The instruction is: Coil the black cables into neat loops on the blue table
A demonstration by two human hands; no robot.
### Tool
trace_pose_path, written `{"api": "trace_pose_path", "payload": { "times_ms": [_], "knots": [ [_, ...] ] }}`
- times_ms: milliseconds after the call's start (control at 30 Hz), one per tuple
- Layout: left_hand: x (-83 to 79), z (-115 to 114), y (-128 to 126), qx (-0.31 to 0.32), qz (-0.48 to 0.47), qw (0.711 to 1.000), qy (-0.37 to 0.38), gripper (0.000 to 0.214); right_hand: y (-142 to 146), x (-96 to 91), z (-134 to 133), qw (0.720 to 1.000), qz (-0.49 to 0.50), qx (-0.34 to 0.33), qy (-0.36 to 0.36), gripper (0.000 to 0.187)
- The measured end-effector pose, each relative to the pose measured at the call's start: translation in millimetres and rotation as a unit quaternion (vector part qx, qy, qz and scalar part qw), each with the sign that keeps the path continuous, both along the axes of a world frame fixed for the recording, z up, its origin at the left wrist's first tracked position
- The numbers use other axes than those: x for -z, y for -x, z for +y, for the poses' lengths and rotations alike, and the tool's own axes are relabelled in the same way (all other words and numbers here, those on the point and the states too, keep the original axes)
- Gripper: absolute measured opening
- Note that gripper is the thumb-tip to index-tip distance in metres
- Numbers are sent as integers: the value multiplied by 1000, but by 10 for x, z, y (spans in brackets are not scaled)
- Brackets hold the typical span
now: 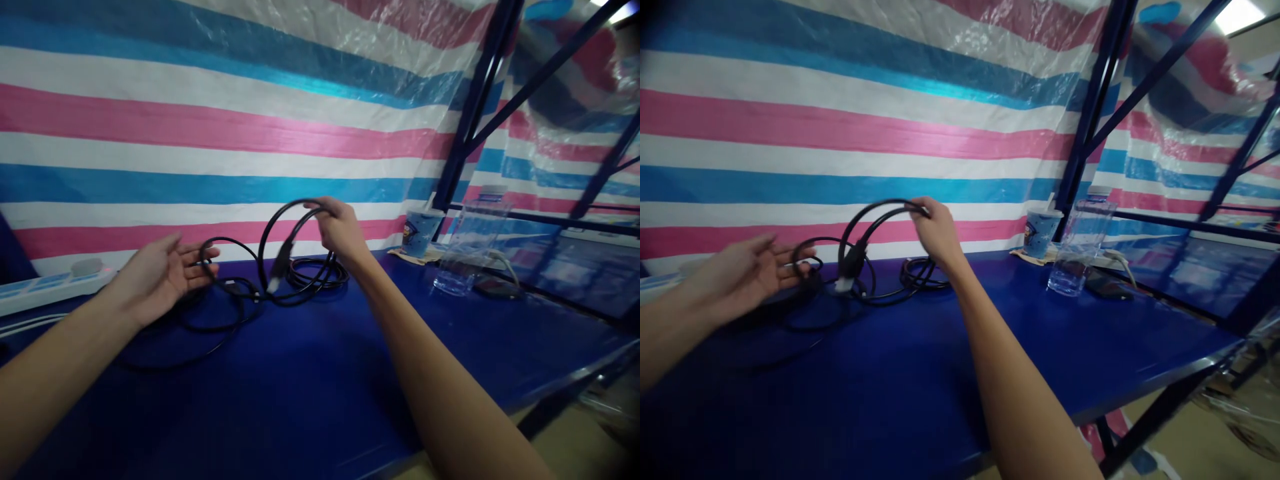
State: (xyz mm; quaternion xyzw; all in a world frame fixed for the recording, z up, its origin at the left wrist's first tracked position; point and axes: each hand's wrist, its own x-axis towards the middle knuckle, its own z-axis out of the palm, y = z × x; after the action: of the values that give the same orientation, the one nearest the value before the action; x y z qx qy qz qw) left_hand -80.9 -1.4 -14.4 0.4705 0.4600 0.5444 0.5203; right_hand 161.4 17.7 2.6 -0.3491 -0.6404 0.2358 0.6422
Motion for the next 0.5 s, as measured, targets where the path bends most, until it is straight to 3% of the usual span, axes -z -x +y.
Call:
{"api": "trace_pose_path", "payload": {
  "times_ms": [67,133,167,233,300,333,400,433,500],
  "knots": [
    [2,-87,-68,48,76,995,-39,31,100,52,-30,989,-142,-6,-34,32],
    [25,-193,-183,107,199,971,-85,41,225,90,-89,952,-293,-36,-77,47],
    [45,-236,-244,126,247,955,-106,47,284,101,-122,927,-360,-35,-102,46],
    [106,-271,-340,121,305,934,-141,53,366,103,-177,877,-452,19,-162,25],
    [195,-221,-377,77,309,932,-170,56,375,81,-196,856,-467,90,-202,13],
    [250,-170,-374,53,303,934,-181,57,350,66,-186,863,-451,107,-201,19],
    [376,-58,-341,38,306,931,-196,53,252,32,-128,909,-371,103,-158,24],
    [441,-12,-321,54,333,919,-203,47,187,16,-86,938,-309,96,-125,23],
    [549,30,-297,121,434,866,-217,40,44,-12,2,980,-157,98,-70,22]
  ]
}}
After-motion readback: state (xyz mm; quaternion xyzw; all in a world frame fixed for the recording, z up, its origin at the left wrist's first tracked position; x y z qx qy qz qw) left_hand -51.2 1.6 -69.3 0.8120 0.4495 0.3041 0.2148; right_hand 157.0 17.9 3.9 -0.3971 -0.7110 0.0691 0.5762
